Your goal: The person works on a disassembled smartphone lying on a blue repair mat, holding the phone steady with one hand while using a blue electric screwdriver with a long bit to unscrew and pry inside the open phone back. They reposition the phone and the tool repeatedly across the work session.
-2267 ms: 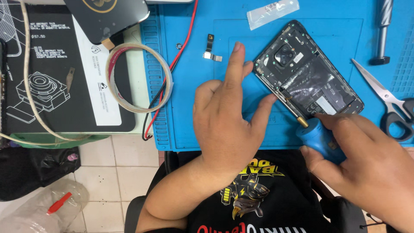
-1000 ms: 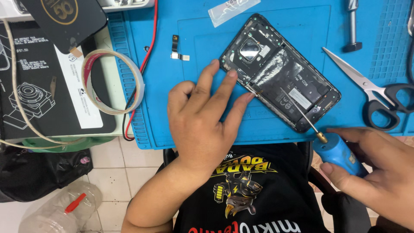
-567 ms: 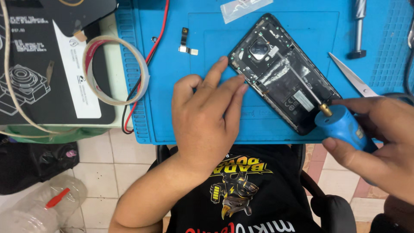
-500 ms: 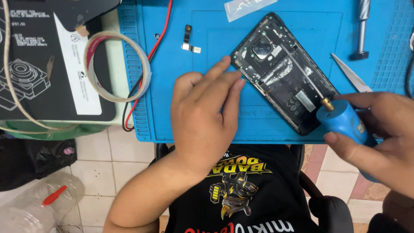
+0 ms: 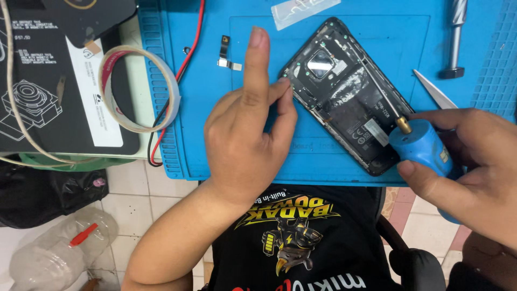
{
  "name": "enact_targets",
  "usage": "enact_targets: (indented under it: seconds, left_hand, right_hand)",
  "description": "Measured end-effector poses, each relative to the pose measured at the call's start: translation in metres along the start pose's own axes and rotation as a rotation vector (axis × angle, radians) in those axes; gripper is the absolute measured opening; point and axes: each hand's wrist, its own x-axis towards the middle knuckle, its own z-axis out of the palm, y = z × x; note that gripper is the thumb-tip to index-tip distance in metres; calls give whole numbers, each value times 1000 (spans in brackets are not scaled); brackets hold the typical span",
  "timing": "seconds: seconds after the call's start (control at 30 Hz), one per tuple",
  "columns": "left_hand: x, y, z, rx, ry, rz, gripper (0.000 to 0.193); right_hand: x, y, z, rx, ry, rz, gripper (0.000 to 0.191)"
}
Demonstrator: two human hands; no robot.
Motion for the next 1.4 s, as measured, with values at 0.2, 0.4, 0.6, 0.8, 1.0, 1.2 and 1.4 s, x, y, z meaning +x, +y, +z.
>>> enact_targets:
  seconds: [0.2, 0.4, 0.6, 0.8, 1.0, 1.2, 1.4]
  left_hand:
    - [0, 1, 5, 125, -52, -4, 64]
    - [6, -1, 1, 82, -46, 12, 69]
    - [5, 1, -15, 10, -125, -24, 70]
    - [6, -6, -16, 157, -191, 212, 68]
    - [11, -4, -16, 366, -283, 304, 66]
    - [16, 3, -14, 551, -382, 341, 72]
    - [16, -5, -6, 503, -338, 361, 71]
  right_hand:
    - [4, 1, 0, -5, 17, -143, 60]
    - [5, 7, 2, 39, 20, -203, 60]
    - [8, 12, 0, 82, -9, -211, 63]
    - [8, 9, -1, 28, 2, -213, 63]
    - [6, 7, -1, 43, 2, -173, 63]
    - [3, 6, 0, 89, 4, -141, 61]
    - [0, -3, 1, 36, 47, -148, 60]
